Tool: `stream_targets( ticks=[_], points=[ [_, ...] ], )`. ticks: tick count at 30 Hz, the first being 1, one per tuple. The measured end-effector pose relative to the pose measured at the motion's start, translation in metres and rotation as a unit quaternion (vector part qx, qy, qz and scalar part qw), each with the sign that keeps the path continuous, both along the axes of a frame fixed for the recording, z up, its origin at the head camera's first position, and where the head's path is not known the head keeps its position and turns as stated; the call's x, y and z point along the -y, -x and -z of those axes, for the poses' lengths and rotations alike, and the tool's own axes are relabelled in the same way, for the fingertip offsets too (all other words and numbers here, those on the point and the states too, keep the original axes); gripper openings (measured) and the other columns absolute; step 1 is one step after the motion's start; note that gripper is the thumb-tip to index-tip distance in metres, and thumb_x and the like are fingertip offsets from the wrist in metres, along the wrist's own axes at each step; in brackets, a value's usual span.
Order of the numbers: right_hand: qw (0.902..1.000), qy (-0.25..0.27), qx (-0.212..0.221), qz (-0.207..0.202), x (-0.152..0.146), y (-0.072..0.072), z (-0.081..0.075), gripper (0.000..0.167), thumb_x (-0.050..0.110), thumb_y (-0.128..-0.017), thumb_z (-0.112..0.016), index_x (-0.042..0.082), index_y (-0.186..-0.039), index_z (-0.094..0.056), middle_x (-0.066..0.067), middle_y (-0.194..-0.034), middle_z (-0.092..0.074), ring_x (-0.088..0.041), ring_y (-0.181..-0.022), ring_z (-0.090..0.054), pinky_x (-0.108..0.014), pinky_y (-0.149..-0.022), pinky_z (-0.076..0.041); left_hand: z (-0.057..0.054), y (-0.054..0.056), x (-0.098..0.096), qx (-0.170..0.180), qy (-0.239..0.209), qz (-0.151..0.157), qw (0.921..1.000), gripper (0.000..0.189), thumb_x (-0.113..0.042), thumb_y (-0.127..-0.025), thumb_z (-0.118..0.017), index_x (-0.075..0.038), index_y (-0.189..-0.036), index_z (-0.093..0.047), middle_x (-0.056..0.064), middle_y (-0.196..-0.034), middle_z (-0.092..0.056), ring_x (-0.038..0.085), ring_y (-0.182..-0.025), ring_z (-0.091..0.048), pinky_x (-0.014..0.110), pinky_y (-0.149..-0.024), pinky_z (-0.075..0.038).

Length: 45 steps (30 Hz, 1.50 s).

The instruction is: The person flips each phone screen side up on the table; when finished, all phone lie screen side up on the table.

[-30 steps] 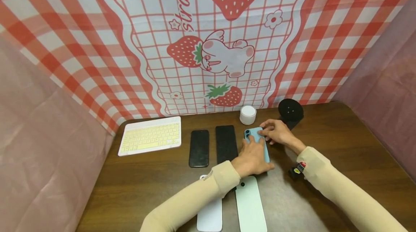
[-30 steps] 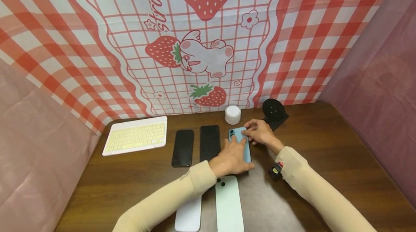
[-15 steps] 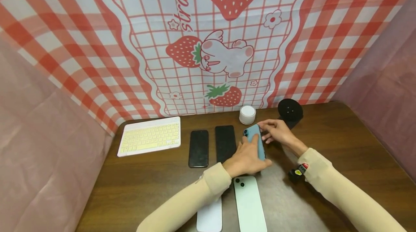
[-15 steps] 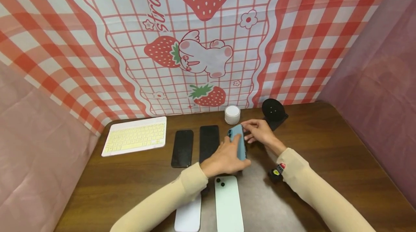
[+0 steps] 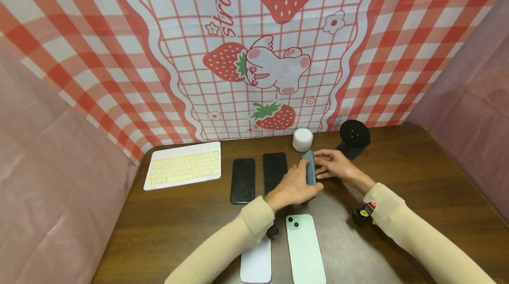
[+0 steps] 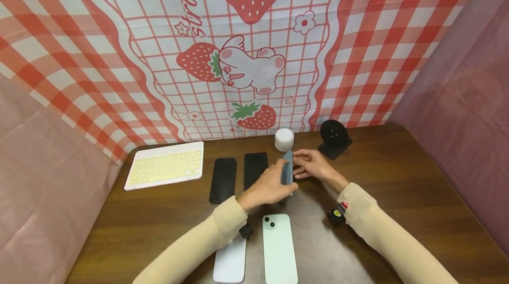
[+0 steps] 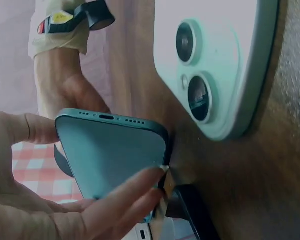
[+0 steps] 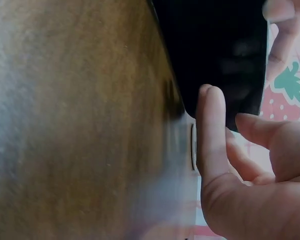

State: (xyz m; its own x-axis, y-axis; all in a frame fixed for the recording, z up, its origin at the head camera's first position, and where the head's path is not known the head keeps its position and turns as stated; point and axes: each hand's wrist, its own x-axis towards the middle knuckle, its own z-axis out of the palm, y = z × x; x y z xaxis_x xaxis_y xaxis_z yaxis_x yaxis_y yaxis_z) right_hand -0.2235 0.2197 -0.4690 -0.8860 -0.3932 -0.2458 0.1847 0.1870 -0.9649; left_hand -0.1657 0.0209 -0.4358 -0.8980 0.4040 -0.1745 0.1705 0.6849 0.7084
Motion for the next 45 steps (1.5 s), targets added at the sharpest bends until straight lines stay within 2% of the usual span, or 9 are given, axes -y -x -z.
stream_targets(
  ticks=[4, 7, 11, 14, 19, 23, 32, 40, 45],
  points=[
    [0.9995, -0.017, -0.001, -0.026, 0.002, -0.002, 0.004, 0.051, 0.009, -0.11, -0.048, -0.02, -0.149, -0.036, -0.021, -0.116, -0.075, -0.007, -0.08, -0.076, -0.029, -0.076, -0.064, 0.0, 0.006, 0.006, -0.005, -0.03, 0.004, 0.9995, 0.068, -0.038, -0.097, -0.066, -0.009, -0.153, -0.04, 0.017, -0.131, -0.065, 0.023, -0.105, -0.067, 0.031, -0.081, -0.054],
    [0.9989, -0.03, -0.009, -0.036, 0.004, -0.004, 0.006, 0.05, 0.01, -0.11, -0.049, -0.021, -0.147, -0.039, -0.03, -0.121, -0.072, -0.008, -0.081, -0.076, -0.03, -0.077, -0.064, -0.001, 0.008, 0.011, 0.013, -0.073, 0.005, 0.9972, 0.056, -0.032, -0.099, -0.066, -0.007, -0.145, -0.047, 0.019, -0.122, -0.071, 0.023, -0.088, -0.076, 0.028, -0.068, -0.058],
    [0.9981, -0.049, -0.016, -0.034, 0.007, -0.007, 0.006, 0.048, 0.015, -0.11, -0.052, -0.019, -0.143, -0.047, -0.028, -0.118, -0.073, -0.01, -0.083, -0.076, -0.032, -0.077, -0.064, -0.003, 0.01, 0.016, 0.056, -0.138, -0.008, 0.9889, 0.048, -0.021, -0.099, -0.069, -0.004, -0.139, -0.049, 0.022, -0.11, -0.073, 0.023, -0.061, -0.075, 0.037, -0.057, -0.062],
    [0.9962, -0.077, -0.024, -0.032, 0.01, -0.008, 0.004, 0.048, 0.02, -0.109, -0.055, -0.016, -0.141, -0.053, -0.025, -0.117, -0.074, -0.013, -0.084, -0.077, -0.032, -0.074, -0.064, -0.004, 0.01, 0.019, 0.069, -0.153, -0.019, 0.9856, 0.051, -0.018, -0.097, -0.07, -0.002, -0.14, -0.048, 0.021, -0.11, -0.072, 0.019, -0.057, -0.073, 0.04, -0.059, -0.063],
    [0.9934, -0.108, -0.03, -0.026, 0.013, -0.011, 0.0, 0.047, 0.024, -0.108, -0.058, -0.013, -0.138, -0.057, -0.028, -0.121, -0.073, -0.017, -0.083, -0.078, -0.031, -0.07, -0.064, -0.005, 0.012, 0.023, 0.08, -0.16, -0.028, 0.9835, 0.052, -0.013, -0.095, -0.069, 0.0, -0.141, -0.048, 0.021, -0.111, -0.071, 0.018, -0.058, -0.073, 0.041, -0.062, -0.064],
    [0.9915, -0.123, -0.033, -0.023, 0.013, -0.013, -0.003, 0.051, 0.025, -0.106, -0.062, -0.014, -0.138, -0.056, -0.029, -0.118, -0.073, -0.018, -0.08, -0.078, -0.031, -0.069, -0.064, -0.005, 0.012, 0.027, 0.096, -0.17, -0.038, 0.9801, 0.052, -0.01, -0.095, -0.071, 0.0, -0.141, -0.049, 0.016, -0.104, -0.071, 0.018, -0.059, -0.073, 0.041, -0.063, -0.064],
    [0.98, -0.184, -0.073, 0.02, 0.014, -0.021, -0.006, 0.062, 0.029, -0.097, -0.076, -0.011, -0.139, -0.055, -0.02, -0.103, -0.073, -0.016, -0.073, -0.073, -0.031, -0.065, -0.063, 0.003, 0.014, 0.031, 0.147, -0.216, -0.056, 0.9636, 0.059, 0.005, -0.091, -0.067, 0.01, -0.145, -0.044, 0.017, -0.088, -0.072, 0.024, -0.059, -0.073, 0.038, -0.062, -0.064],
    [0.9733, -0.202, -0.102, 0.04, 0.011, -0.023, -0.004, 0.06, 0.02, -0.093, -0.08, -0.012, -0.137, -0.056, -0.019, -0.1, -0.071, -0.016, -0.069, -0.071, -0.031, -0.062, -0.062, 0.009, 0.015, 0.03, 0.149, -0.211, -0.06, 0.9643, 0.064, 0.009, -0.091, -0.067, 0.012, -0.15, -0.041, 0.024, -0.089, -0.073, 0.035, -0.067, -0.076, 0.037, -0.063, -0.064],
    [0.9734, -0.202, -0.099, 0.04, 0.01, -0.021, -0.004, 0.062, 0.022, -0.091, -0.082, -0.009, -0.139, -0.056, -0.017, -0.1, -0.071, -0.016, -0.07, -0.071, -0.031, -0.062, -0.062, 0.008, 0.015, 0.028, 0.14, -0.191, -0.064, 0.9695, 0.07, 0.009, -0.092, -0.068, 0.01, -0.154, -0.037, 0.021, -0.086, -0.073, 0.032, -0.066, -0.076, 0.035, -0.063, -0.064]
  ],
)
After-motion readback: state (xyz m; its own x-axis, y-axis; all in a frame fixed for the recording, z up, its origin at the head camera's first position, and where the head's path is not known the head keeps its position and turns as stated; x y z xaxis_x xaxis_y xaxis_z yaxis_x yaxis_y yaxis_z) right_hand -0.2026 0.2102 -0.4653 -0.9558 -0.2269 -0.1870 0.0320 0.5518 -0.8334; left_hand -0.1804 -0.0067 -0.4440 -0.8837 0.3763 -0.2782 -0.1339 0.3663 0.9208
